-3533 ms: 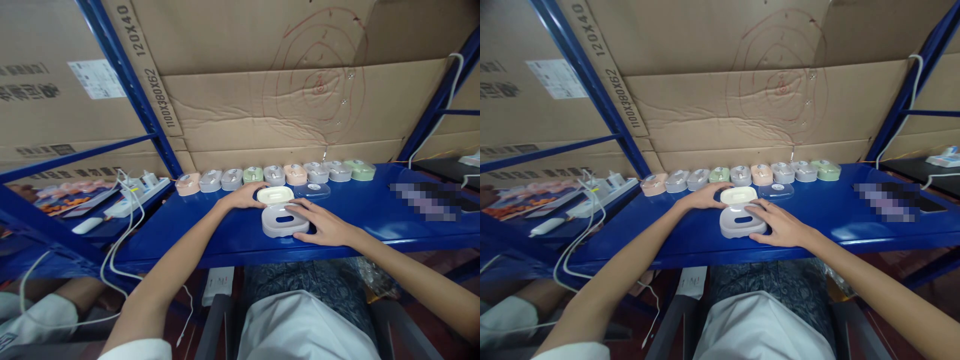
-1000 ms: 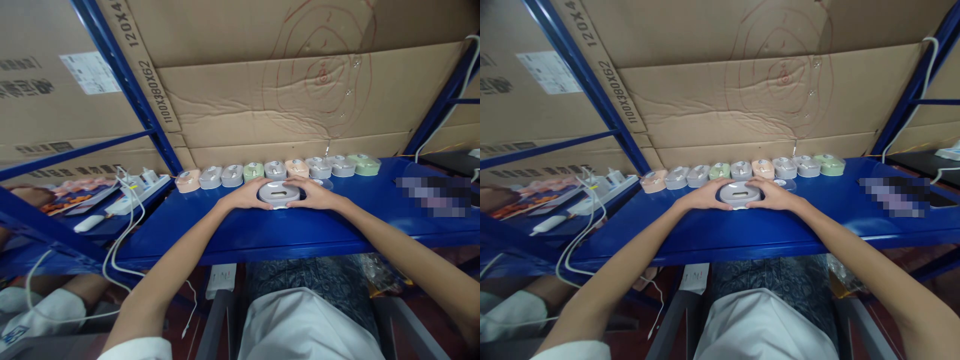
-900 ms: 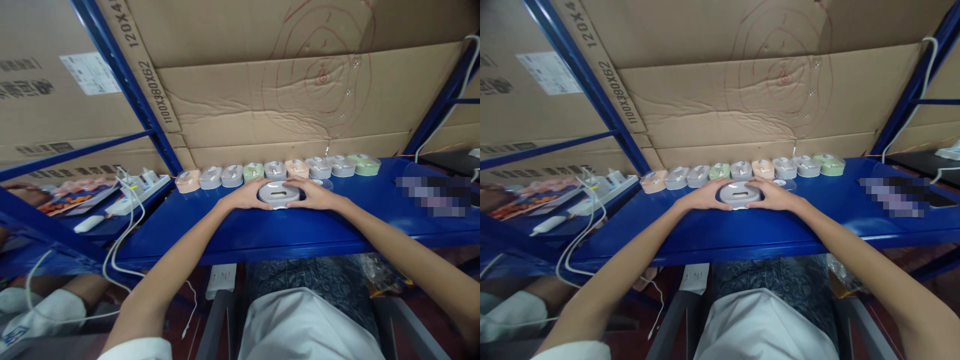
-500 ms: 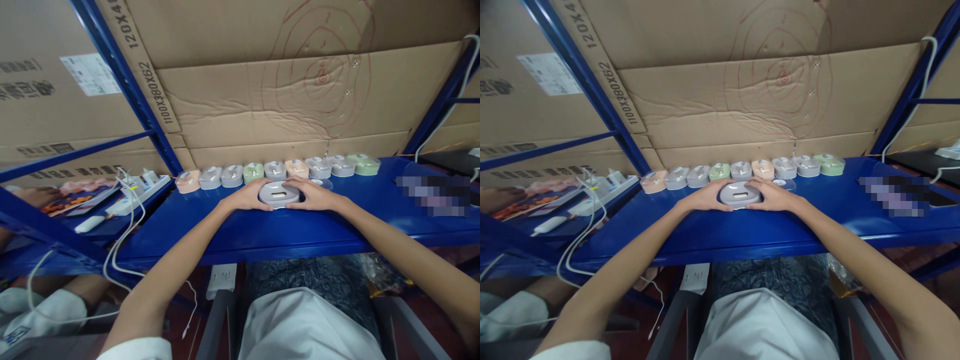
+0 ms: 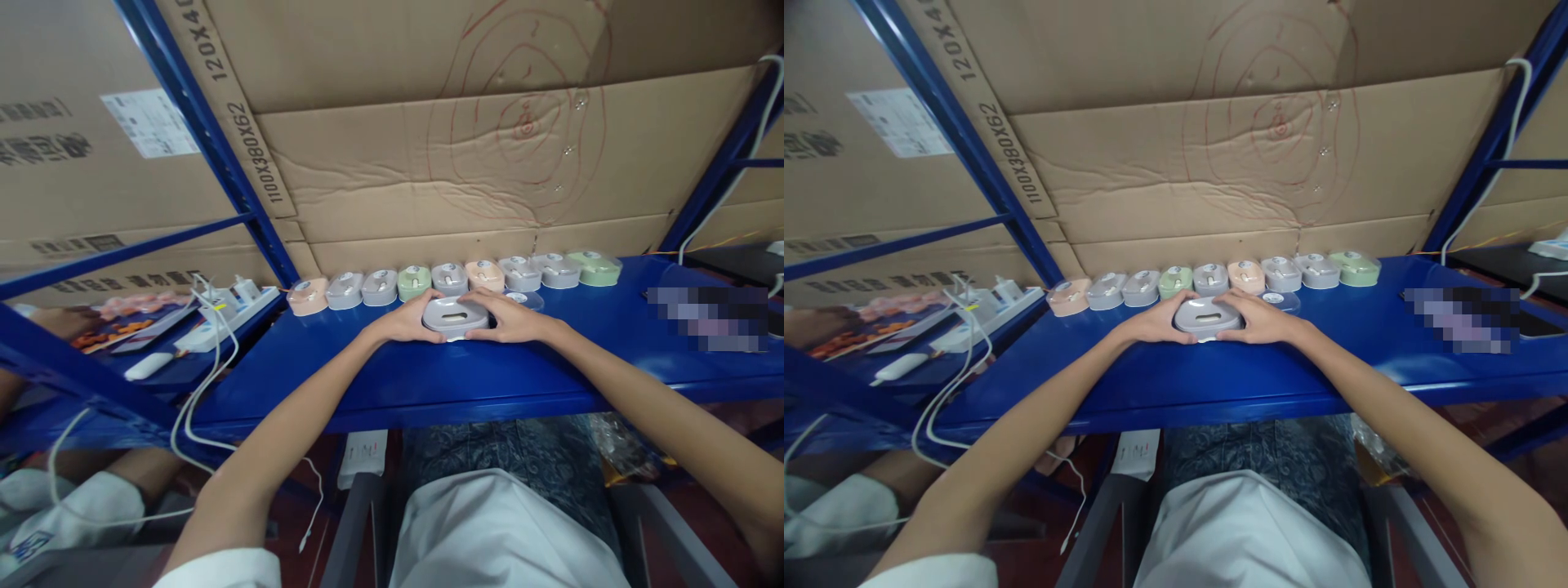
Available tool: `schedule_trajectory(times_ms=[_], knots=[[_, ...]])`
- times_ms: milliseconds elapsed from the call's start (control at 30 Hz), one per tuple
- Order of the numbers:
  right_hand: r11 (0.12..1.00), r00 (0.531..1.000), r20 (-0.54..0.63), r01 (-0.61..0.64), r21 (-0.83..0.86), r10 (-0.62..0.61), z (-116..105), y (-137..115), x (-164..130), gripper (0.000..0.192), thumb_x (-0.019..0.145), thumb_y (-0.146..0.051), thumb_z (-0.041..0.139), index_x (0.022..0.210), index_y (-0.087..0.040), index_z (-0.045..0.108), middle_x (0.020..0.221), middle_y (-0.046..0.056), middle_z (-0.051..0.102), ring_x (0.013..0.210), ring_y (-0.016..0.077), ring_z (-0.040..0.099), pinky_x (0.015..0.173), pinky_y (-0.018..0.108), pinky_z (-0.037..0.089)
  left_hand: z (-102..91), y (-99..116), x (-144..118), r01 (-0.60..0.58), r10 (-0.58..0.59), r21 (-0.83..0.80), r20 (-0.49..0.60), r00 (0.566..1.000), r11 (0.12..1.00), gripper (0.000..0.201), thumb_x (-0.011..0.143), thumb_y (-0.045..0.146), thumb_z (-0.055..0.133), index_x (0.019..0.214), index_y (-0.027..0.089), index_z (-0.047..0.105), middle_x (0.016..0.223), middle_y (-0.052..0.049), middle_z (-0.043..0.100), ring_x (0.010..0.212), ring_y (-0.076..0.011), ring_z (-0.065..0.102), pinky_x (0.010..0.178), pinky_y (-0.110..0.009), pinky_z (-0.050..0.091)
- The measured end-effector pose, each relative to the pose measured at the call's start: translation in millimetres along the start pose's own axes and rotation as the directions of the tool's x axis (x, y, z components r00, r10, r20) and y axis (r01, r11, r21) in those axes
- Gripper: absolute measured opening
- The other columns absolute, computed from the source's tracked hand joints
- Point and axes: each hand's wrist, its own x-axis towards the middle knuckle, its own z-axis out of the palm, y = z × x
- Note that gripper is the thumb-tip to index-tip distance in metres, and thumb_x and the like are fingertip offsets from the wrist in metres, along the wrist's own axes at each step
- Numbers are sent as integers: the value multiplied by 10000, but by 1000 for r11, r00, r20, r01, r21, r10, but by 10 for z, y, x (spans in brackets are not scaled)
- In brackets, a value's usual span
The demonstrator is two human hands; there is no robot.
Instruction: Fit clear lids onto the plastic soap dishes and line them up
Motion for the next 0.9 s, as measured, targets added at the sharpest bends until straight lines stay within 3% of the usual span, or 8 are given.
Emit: schedule_trajectory(times_ms=[367,900], knots=[[999,999,23,33,-16,-33,-37,-25,15,762,910,-555,798,1583,-294,553,1524,133,629,1427,394,576,1219,650,466,0,21,-15,0,0,-2,-1,1000,1000,896,690,501,914,1431,214,500,1403,-131,635,1316,-392,620,1129,-564,500],[1000,1000,15,14,-6,-14,-61,-23,19,744,947,-586,755,1594,-279,556,1534,153,598,1406,391,595,1203,646,482,-10,41,-19,2,-2,-3,-22,1000,1000,911,710,500,892,1483,207,509,1446,-168,625,1339,-419,610,1137,-605,488]])
